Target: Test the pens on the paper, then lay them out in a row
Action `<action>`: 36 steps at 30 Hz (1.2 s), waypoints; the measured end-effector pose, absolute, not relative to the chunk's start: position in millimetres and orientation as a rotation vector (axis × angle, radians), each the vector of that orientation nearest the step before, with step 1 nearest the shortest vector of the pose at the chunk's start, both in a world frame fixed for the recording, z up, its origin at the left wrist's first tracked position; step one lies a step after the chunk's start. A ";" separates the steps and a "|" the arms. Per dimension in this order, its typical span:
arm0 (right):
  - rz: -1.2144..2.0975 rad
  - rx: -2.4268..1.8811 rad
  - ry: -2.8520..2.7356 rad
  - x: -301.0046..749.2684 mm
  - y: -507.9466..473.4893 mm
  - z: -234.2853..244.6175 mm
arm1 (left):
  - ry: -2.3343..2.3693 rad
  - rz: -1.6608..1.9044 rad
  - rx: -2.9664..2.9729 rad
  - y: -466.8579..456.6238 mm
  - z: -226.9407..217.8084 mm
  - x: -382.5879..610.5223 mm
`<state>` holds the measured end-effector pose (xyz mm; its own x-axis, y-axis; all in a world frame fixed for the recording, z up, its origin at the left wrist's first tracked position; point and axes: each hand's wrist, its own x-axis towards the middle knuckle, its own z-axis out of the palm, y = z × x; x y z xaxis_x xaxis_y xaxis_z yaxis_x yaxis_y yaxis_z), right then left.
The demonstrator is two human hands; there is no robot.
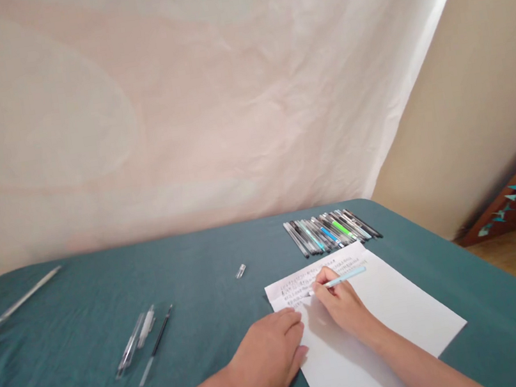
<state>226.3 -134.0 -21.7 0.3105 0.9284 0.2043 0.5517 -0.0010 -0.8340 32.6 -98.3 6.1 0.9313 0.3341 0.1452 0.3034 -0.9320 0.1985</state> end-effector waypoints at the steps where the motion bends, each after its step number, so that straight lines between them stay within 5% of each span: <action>1: 0.558 -1.675 -1.326 226.6 -134.3 -21.8 | 0.529 0.283 2.887 -91.3 7.6 31.7; 11: 0.714 -1.622 -1.215 222.0 -134.3 -20.4 | 1.306 0.595 2.754 -12.0 -9.9 8.7; 24: 0.780 -1.497 -1.328 217.4 -141.2 -11.2 | 1.084 0.868 2.405 -4.4 -10.3 2.9; 36: 0.411 -1.383 -1.717 158.4 -104.8 42.5 | 1.129 1.315 1.827 10.6 -20.2 3.7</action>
